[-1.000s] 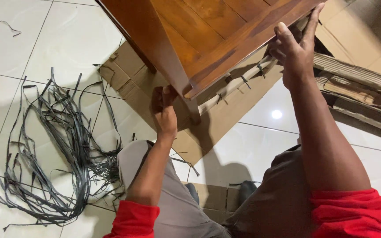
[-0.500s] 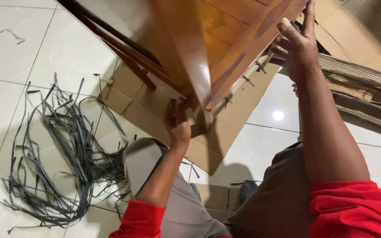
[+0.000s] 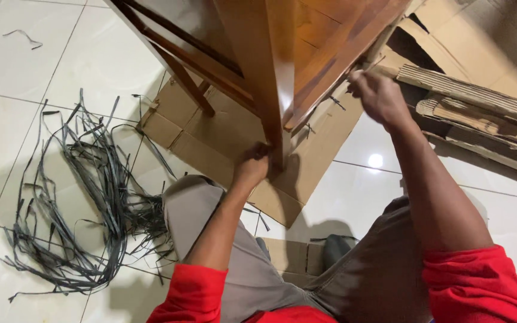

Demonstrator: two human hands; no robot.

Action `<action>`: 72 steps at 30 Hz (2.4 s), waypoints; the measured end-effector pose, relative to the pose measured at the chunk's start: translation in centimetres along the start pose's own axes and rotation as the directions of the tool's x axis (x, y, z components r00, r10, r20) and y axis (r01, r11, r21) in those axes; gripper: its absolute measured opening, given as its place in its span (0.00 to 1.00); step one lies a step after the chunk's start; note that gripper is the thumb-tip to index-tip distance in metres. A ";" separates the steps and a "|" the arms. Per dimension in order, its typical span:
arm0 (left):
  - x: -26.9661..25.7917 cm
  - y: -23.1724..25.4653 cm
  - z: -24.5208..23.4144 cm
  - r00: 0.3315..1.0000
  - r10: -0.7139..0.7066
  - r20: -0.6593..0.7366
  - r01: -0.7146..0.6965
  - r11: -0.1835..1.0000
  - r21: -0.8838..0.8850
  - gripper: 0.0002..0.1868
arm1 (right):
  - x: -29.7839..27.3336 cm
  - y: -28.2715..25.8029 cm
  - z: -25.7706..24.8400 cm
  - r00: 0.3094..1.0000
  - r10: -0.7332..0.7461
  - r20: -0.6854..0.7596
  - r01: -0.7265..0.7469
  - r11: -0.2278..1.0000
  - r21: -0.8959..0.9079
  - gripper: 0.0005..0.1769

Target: Wrapping a wooden chair leg with protective cardboard and securing it with plastic ties

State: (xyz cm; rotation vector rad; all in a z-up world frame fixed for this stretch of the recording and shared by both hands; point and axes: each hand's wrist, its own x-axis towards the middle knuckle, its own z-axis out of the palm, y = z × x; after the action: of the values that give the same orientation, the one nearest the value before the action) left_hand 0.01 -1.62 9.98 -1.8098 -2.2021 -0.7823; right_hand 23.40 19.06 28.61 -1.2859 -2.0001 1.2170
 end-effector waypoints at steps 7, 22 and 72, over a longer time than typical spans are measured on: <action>0.5 5.1 -3.2 0.577 -0.114 0.808 0.398 0.904 -0.157 0.17 | -2.7 4.8 -2.3 0.974 0.003 0.225 0.116 0.850 -0.514 0.24; 1.9 7.6 -0.9 0.498 0.172 0.850 0.141 0.951 -0.275 0.21 | -7.2 13.3 -8.4 0.834 0.404 0.375 -0.024 0.707 -0.707 0.30; 5.8 12.6 0.6 0.342 0.259 0.903 0.151 0.934 -0.325 0.18 | 3.4 31.7 -9.8 0.922 0.349 0.170 -0.020 0.480 -0.877 0.18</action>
State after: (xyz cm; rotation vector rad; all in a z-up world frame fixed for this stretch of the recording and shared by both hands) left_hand 10.73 5.13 15.67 -3.1063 -2.6410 0.0404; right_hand 44.34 31.67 5.87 -1.8799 -2.9879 0.4148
